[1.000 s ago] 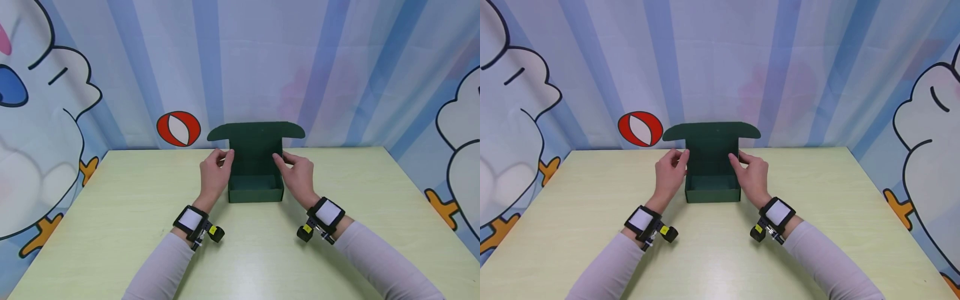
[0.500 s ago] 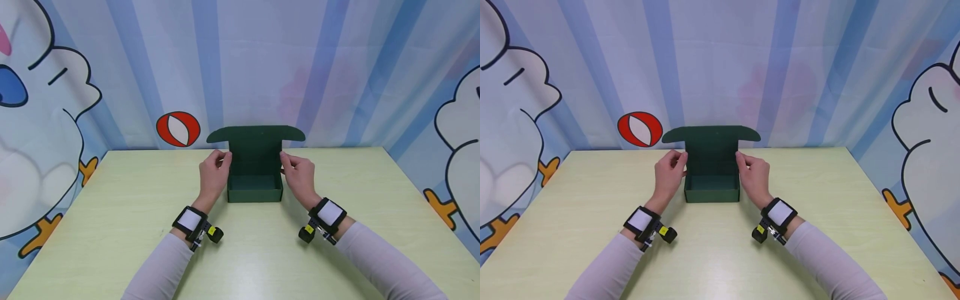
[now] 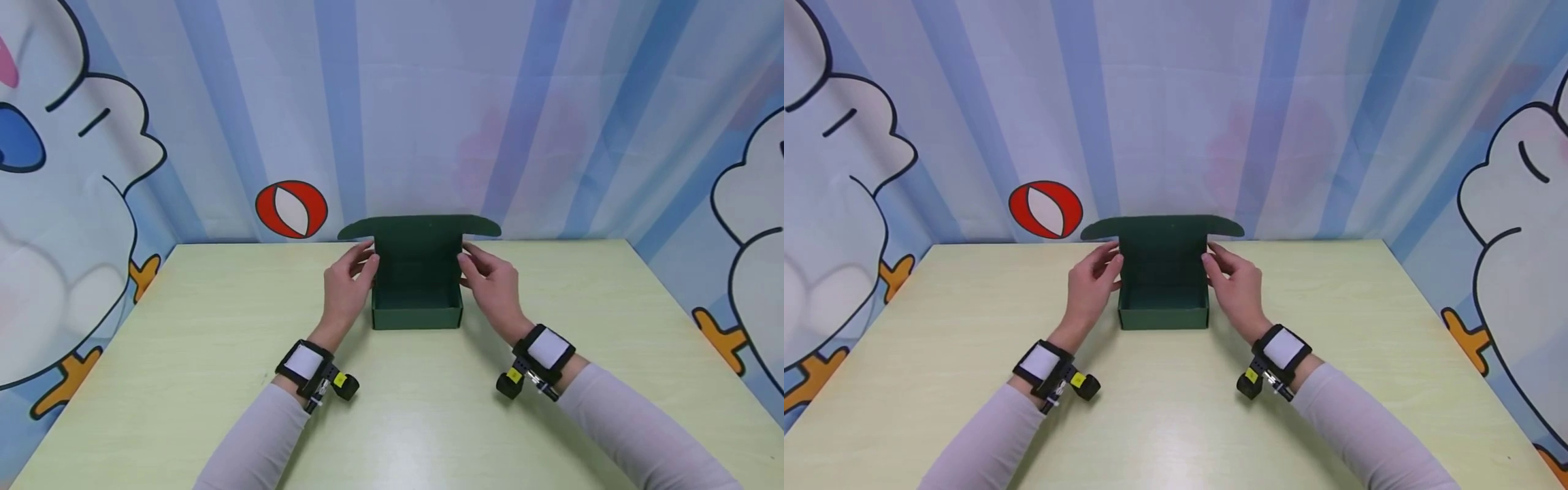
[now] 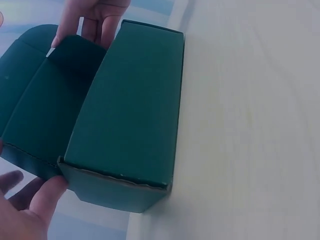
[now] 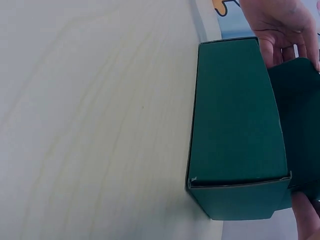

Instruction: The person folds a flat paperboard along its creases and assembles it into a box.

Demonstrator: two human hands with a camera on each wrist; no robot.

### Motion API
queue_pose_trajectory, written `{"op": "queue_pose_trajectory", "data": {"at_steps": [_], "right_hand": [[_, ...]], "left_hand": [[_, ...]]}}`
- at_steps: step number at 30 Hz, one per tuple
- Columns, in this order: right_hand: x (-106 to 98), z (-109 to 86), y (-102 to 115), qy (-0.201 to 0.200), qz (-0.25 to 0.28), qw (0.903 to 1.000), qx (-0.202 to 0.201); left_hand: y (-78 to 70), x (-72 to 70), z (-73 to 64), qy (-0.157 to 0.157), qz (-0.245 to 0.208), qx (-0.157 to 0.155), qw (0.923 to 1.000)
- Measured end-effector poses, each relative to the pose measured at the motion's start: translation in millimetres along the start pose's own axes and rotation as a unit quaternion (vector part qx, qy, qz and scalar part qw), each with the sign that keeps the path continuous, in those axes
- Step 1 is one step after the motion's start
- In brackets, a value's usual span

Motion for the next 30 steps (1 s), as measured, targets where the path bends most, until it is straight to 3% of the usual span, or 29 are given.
{"op": "queue_pose_trajectory", "data": {"at_steps": [25,30], "right_hand": [[-3,-3.4,-13,0.095,0.059,0.9937,-0.011],[-4,-3.7,-18,0.116,0.076,0.9903,-0.008]], "left_hand": [[14.4,-4.3,-4.8,0.082,-0.005,0.004,0.9966],[13.6,-5.8,-6.2,0.099,-0.010,0.033,0.9945]]}}
Point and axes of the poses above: each hand's wrist, its own z-axis towards the middle knuckle, its own x-axis out of the palm, y = z × x, the point moved 7 cm from there along z, towards the middle knuckle, and after that the axes turned 5 degrees about y, right-handed, at the moved point
